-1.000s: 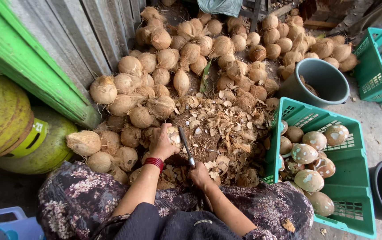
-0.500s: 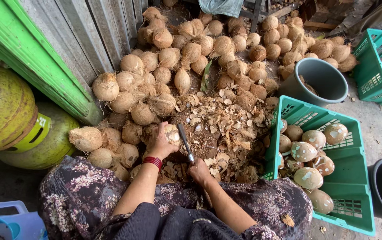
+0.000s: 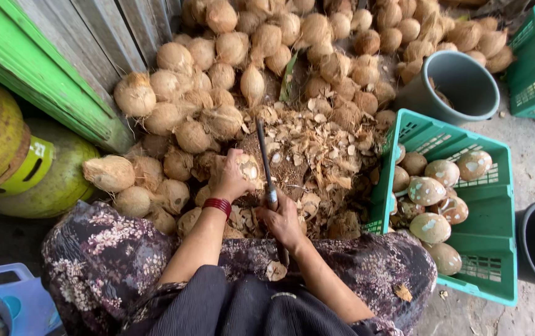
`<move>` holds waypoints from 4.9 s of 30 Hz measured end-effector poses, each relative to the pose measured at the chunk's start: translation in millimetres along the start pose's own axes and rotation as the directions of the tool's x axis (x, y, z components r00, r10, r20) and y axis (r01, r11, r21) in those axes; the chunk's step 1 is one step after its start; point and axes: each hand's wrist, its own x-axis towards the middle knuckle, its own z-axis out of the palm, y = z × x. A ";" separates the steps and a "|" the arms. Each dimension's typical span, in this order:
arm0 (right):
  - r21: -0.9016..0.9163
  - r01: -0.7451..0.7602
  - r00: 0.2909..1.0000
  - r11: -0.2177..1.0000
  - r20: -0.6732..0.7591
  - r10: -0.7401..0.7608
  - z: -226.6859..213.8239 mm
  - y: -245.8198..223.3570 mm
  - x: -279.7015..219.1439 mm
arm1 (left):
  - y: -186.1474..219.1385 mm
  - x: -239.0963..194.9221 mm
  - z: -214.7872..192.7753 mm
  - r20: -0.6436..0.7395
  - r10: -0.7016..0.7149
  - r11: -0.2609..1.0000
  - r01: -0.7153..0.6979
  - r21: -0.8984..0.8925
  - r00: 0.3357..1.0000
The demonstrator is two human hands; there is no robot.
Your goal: The person sits on the ground and uses a long metal tool to peel the fibrous husk off coconuts. They rotate each coconut while scraping away the husk and place the peeled coconuts into a green crate.
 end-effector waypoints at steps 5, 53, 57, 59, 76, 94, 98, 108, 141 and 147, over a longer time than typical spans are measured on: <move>0.185 -0.266 0.964 0.946 0.043 0.263 24.5 18.9 8.3 | 7.8 -2.4 -8.4 -0.007 0.057 0.998 -0.057 -0.013 0.998; 0.243 -0.205 0.978 0.948 0.014 0.207 0.5 -15.5 10.7 | 22.7 6.3 -23.9 0.122 -0.144 0.985 0.153 -0.073 0.982; 0.187 0.017 0.992 0.982 -0.127 0.007 6.1 -5.5 6.4 | 12.5 3.3 -26.5 0.134 -0.126 0.980 0.145 -0.140 0.983; 0.238 -0.242 0.970 0.941 0.070 0.232 14.8 -3.5 18.3 | 12.2 8.8 -31.1 0.171 -0.153 0.976 0.176 -0.126 0.973; 0.071 -0.520 0.851 0.851 0.124 0.509 30.3 -7.6 19.4 | -13.8 16.5 -37.7 0.239 -0.082 0.906 0.172 -0.386 0.968; 0.138 -0.337 0.939 0.931 0.120 0.322 26.7 -17.1 17.5 | -35.8 33.2 -26.0 0.316 0.057 0.837 0.127 -0.532 0.947; 0.223 -0.168 0.986 0.960 0.052 0.160 10.7 -33.1 3.8 | -34.3 36.4 -29.3 0.262 -0.074 0.893 0.180 -0.411 0.962; 0.161 -0.336 0.942 0.928 0.051 0.332 43.1 36.2 23.7 | 0.2 11.2 -49.3 0.237 -0.069 0.961 0.128 -0.245 0.969; 0.073 -0.566 0.824 0.821 0.082 0.561 43.9 5.0 25.5 | -8.8 10.1 -30.3 0.089 -0.126 0.992 0.122 0.044 0.988; 0.366 -0.408 0.912 0.836 0.133 0.387 11.8 -9.9 16.1 | -26.5 18.7 -20.2 -0.118 0.279 0.957 -0.286 -0.045 0.953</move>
